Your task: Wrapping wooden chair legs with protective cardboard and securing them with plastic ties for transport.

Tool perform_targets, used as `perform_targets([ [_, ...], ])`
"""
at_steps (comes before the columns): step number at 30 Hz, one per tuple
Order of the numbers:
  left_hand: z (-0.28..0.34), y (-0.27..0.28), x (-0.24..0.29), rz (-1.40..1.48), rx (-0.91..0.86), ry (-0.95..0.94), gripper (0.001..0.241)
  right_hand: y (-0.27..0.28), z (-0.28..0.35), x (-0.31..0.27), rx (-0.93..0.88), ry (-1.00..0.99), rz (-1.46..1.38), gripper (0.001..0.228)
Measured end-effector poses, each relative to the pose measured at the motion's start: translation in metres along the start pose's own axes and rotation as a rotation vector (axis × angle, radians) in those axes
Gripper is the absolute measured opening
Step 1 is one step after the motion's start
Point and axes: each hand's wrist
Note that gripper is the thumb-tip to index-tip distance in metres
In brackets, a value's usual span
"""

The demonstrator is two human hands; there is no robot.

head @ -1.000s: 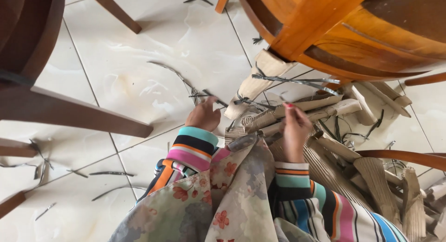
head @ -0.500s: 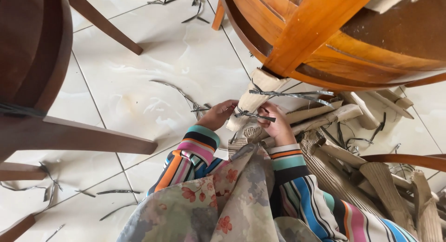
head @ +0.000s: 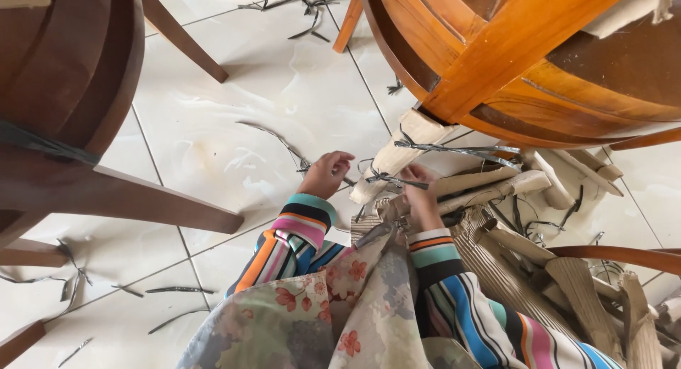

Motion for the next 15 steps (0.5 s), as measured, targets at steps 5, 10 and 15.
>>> perform_targets([
  [5,-0.003,0.010,0.032,0.147,0.133,0.037,0.031,0.008,-0.007,-0.031,-0.110,-0.015,-0.159,0.010],
  [10,-0.004,0.028,0.075,0.476,0.003,0.051,0.055,0.012,-0.044,-0.019,-0.321,-0.075,-0.296,0.005],
  [15,-0.012,0.014,0.046,0.478,-0.250,0.042,0.067,0.008,-0.073,0.011,-0.454,-0.002,-0.151,0.026],
])
Point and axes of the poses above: each hand's wrist, its own z-axis away from the middle knuckle, its own y-axis out of the back of the hand, x = y × z, and after that the axes turned 4 degrees about -z, right-handed
